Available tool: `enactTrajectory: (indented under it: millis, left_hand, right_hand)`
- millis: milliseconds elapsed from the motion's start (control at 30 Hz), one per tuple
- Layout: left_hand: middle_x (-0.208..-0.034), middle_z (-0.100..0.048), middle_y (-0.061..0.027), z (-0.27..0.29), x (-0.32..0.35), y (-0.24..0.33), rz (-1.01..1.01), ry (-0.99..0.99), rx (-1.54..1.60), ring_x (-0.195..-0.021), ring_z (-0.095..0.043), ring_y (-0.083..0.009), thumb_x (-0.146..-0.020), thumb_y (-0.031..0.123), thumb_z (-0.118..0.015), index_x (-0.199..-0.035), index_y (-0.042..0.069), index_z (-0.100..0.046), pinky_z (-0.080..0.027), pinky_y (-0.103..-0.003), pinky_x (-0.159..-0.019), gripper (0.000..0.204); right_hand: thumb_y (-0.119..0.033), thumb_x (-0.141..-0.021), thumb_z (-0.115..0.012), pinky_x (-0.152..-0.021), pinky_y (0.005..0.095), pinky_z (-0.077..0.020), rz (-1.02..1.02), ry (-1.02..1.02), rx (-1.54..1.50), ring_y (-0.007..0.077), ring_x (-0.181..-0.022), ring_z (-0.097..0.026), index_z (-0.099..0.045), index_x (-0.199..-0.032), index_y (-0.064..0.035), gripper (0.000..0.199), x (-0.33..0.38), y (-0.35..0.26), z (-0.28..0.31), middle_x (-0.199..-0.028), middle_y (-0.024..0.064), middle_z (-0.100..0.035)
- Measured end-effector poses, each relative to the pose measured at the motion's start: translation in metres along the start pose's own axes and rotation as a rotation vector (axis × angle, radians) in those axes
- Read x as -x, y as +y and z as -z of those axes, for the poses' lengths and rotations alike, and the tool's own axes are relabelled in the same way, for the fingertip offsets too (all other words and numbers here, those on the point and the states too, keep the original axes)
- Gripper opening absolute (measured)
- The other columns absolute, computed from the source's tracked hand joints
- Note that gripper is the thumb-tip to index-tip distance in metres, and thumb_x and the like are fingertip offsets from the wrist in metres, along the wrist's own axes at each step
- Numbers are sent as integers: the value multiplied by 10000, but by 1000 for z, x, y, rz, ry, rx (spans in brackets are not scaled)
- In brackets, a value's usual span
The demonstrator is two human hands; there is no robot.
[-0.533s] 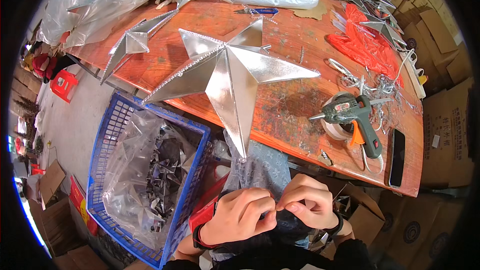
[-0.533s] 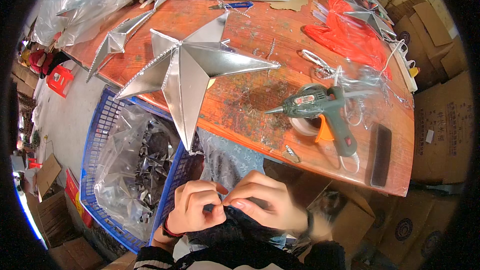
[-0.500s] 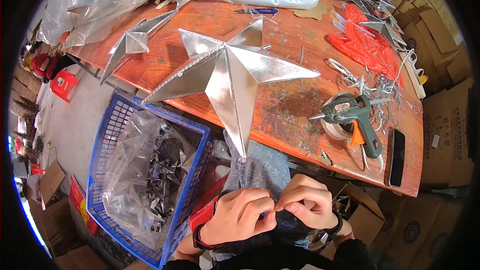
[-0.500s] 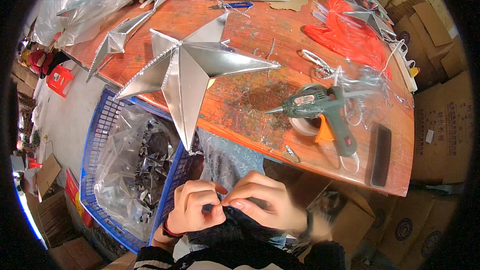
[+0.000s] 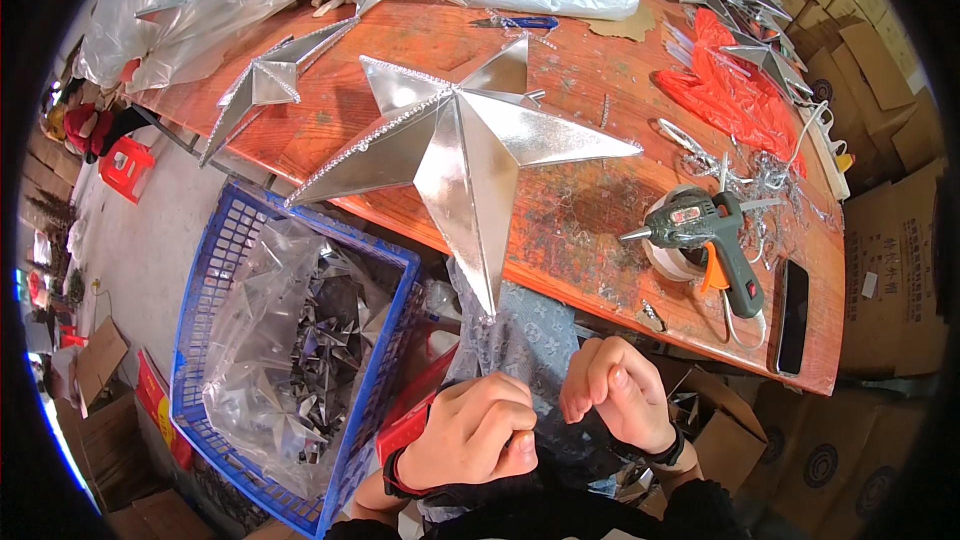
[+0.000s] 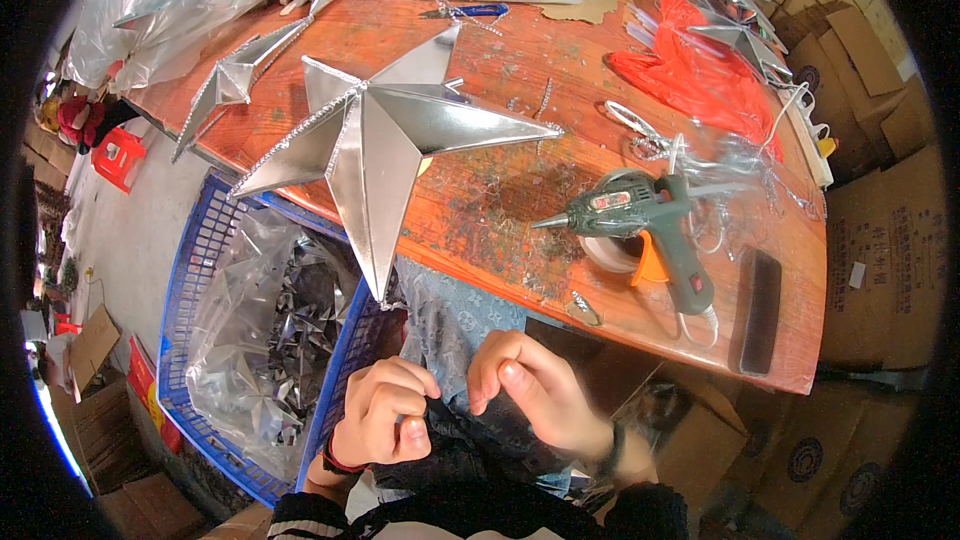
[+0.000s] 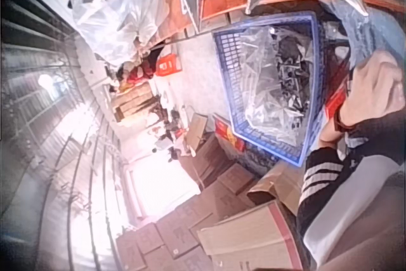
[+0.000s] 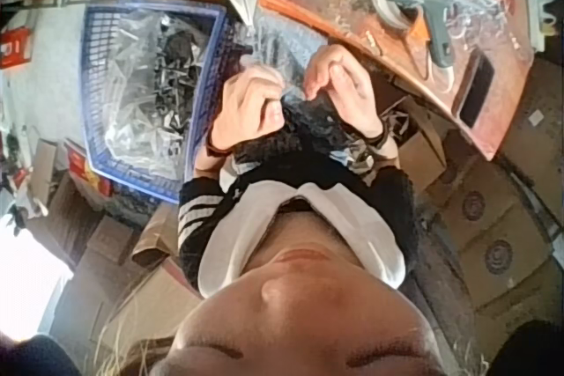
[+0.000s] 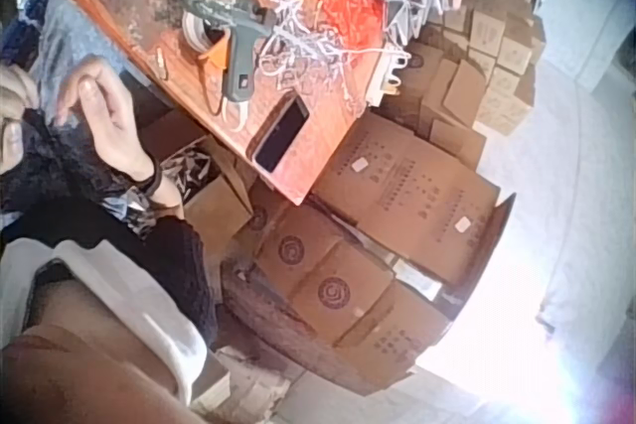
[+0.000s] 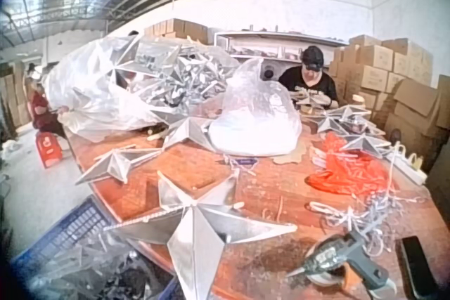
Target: Using a hot glue gun to assemble silver decorative star pieces on a workshop table.
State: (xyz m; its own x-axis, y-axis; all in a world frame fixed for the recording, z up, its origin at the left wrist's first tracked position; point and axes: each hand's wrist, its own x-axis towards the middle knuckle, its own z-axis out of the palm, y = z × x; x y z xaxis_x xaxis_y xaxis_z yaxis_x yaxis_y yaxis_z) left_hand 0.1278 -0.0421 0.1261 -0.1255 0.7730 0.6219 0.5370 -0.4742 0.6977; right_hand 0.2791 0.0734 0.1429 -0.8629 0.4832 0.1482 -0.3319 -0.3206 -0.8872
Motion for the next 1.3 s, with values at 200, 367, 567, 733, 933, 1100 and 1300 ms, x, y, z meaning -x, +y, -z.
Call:
enactTrajectory:
  millis: [200,367,567,733,933,1100,1300]
  left_hand:
    - [-643,-525,-71,16,-16,8,36,-173,-27,-541,-570,-228,-753,77,-626,-645,22,-502,-454,-313,-491,174]
    - [-669,-594,-56,48,-15,9,190,-200,-205,-583,-597,-222,-706,81,-686,-655,41,-576,-458,-312,-522,127]
    - [-761,-644,-102,73,1,5,434,163,-458,-701,-619,-216,-664,-65,-663,-749,5,-629,-470,-289,-628,115]
    - [-720,-605,-76,94,21,-11,570,319,-536,-655,-574,-191,-648,-56,-729,-725,-10,-591,-453,-281,-636,164]
    - [-729,-631,-78,88,9,-10,480,346,-485,-684,-597,-182,-627,-39,-755,-720,5,-611,-457,-272,-642,177]
    - [-816,-674,-89,88,7,-12,420,308,-414,-734,-633,-187,-706,-56,-677,-788,3,-667,-490,-275,-661,101]
    - [-829,-676,-97,87,8,-13,454,328,-343,-731,-633,-180,-740,-58,-649,-805,1,-676,-488,-257,-637,92]
  right_hand:
    - [-234,-992,-388,-691,281,-435,-13,22,-65,154,-715,-497,-450,-889,-17,248,0,-1,2,-779,83,-478]
    - [-142,-973,-433,-681,307,-453,14,66,-66,163,-713,-523,-442,-912,-7,149,2,-7,4,-786,96,-494]
    - [-37,-932,-456,-606,309,-509,314,253,884,200,-668,-569,-420,-898,-18,53,18,-40,8,-753,133,-525]
    - [85,-792,-499,-733,360,-447,397,617,1626,268,-783,-573,-555,-854,-29,140,20,-71,14,-837,123,-591]
    - [-191,-935,-463,-912,387,-377,113,789,1677,325,-1004,-501,-525,-1122,11,282,10,-79,43,-1064,168,-528]
    - [-123,-929,-479,-853,363,-383,92,752,1706,312,-975,-502,-507,-1112,26,238,9,-71,57,-1041,166,-530]
    - [-90,-903,-521,-820,340,-398,-11,640,1726,285,-869,-509,-497,-1063,37,206,6,-85,73,-945,167,-537]
